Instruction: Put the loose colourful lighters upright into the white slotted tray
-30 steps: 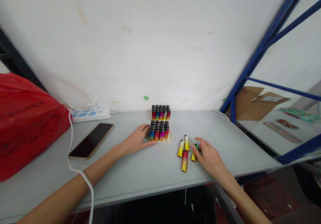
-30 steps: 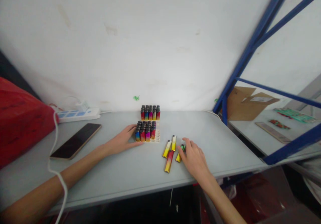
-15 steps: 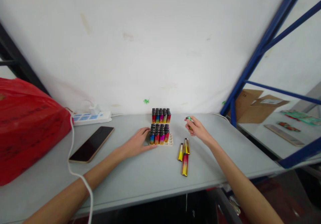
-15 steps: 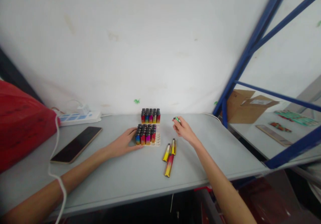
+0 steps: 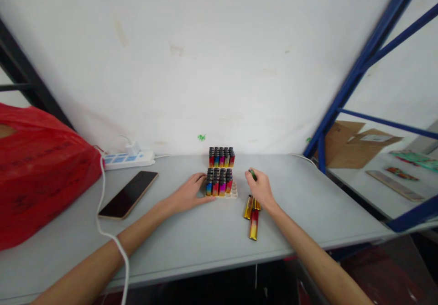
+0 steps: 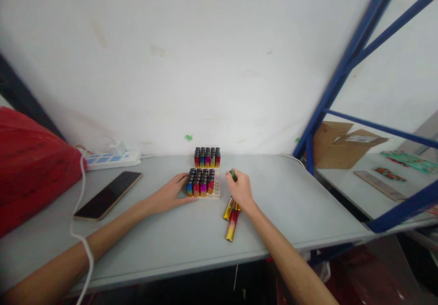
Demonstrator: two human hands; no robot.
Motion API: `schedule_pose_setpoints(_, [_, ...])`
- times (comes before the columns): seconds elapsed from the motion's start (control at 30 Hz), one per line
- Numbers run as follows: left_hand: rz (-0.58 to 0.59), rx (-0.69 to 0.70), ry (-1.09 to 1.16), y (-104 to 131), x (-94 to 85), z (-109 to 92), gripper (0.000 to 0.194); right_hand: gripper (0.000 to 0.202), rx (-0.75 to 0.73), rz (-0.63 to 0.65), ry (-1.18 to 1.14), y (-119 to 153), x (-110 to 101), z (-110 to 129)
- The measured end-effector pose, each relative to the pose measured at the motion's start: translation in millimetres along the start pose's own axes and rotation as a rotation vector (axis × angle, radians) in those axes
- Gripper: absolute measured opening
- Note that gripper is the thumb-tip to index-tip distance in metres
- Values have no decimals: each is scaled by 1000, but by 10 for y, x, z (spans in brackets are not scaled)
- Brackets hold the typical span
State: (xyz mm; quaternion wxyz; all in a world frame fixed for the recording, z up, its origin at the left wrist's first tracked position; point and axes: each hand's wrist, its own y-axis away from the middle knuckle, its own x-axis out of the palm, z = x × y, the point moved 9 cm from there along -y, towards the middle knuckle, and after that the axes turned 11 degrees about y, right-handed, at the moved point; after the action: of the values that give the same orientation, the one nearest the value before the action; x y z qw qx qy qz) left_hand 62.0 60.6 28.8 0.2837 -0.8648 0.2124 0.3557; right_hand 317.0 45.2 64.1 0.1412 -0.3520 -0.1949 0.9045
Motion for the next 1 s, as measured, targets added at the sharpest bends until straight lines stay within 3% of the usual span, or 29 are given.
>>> schedule_pose_setpoints(0.23, [-6,-13,-10,0,-3,-3,84,47,-29,27,-42,16,10,40])
schedule_pose_setpoints(0.4, [-5,-19,-11,7,12,31,85,44,-169,233,-93,65,109,191])
schedule_pose_setpoints(0.53, [-7,-7,-5,9,21,49,80,50,-344,250,84,125,112,370])
schedule_pose_setpoints(0.87, [-5,1,0,14,15,15,81,60,-363,431,148,237,365,335])
schedule_pose_setpoints(1.0, [-8,6,-2,10,16,15,79,52,-434,428,342,277,438,365])
